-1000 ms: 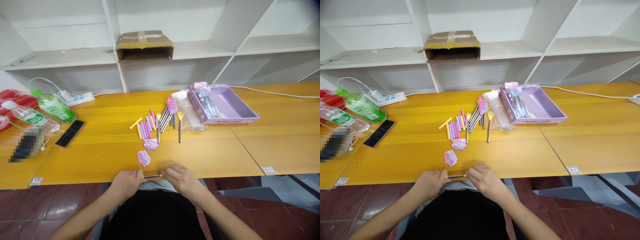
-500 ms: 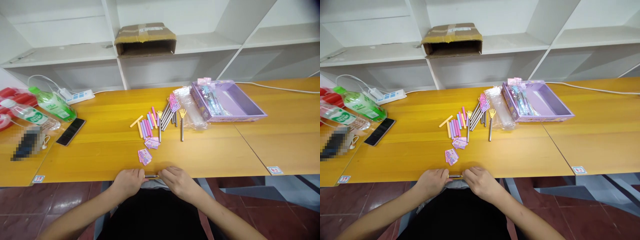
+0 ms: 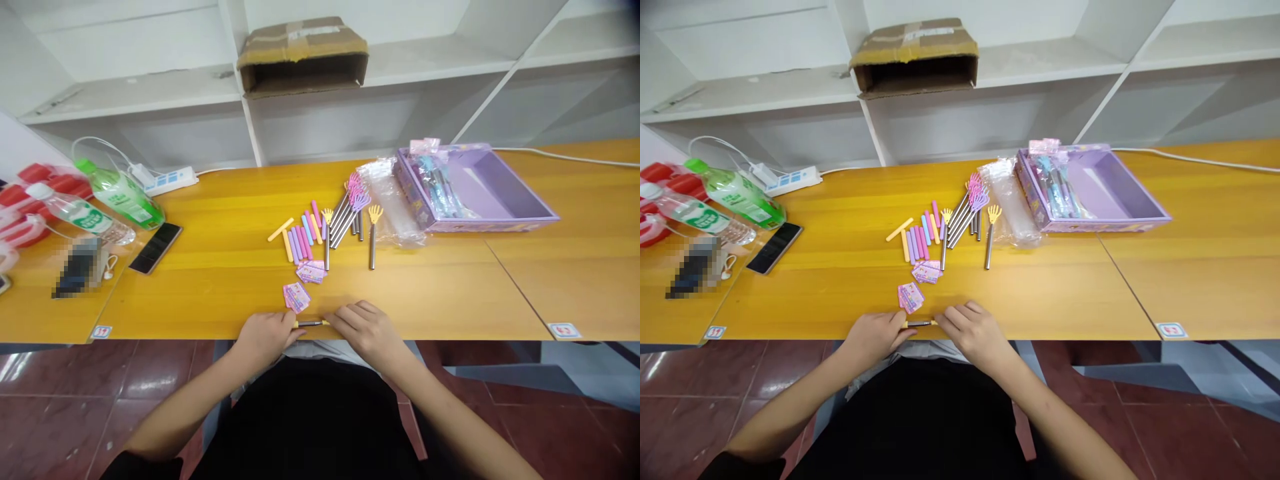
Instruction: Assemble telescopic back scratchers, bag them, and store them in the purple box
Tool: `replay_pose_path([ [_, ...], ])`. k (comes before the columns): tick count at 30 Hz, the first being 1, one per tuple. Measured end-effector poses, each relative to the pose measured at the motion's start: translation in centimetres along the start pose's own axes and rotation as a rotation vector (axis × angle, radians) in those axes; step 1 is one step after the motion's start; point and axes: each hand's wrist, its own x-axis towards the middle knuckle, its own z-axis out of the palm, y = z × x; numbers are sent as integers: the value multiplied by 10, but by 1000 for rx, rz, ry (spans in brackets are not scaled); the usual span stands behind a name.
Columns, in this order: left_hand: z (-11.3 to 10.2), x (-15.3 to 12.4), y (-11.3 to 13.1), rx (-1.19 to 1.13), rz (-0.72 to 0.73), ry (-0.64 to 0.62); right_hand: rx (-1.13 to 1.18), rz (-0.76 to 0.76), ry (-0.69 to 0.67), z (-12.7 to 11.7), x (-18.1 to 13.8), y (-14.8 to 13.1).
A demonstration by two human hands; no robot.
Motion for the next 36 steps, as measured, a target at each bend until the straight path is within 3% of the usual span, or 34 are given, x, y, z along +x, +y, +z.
replay_pose_path([
  [8, -15, -1, -12, 48, 3, -28, -22, -31, 29, -4, -10, 4],
  [14, -17, -13, -47, 122, -42, -25, -64, 38, 75, -19, -41, 30],
  [20, -21, -47, -117, 233, -106, 192, -169, 162, 109, -63, -122, 91],
  [21, -22, -55, -129, 238, -105, 233, -217, 184, 169, -72, -140, 100],
  [23, -24, -71, -149, 231, -106, 293, -385, 314, 177, -85, -171, 115],
  [25, -25, -84, -159, 202, -94, 296, -457, 434, 91, -94, -192, 123],
  [28, -22, -92, -160, 165, -101, 254, -458, 457, 29, -96, -201, 125],
  [31, -17, -88, -152, 190, -109, 206, -435, 415, 59, -91, -195, 125],
  [36, -8, -80, -145, 211, -92, 151, -264, 440, -3, -81, -185, 129],
])
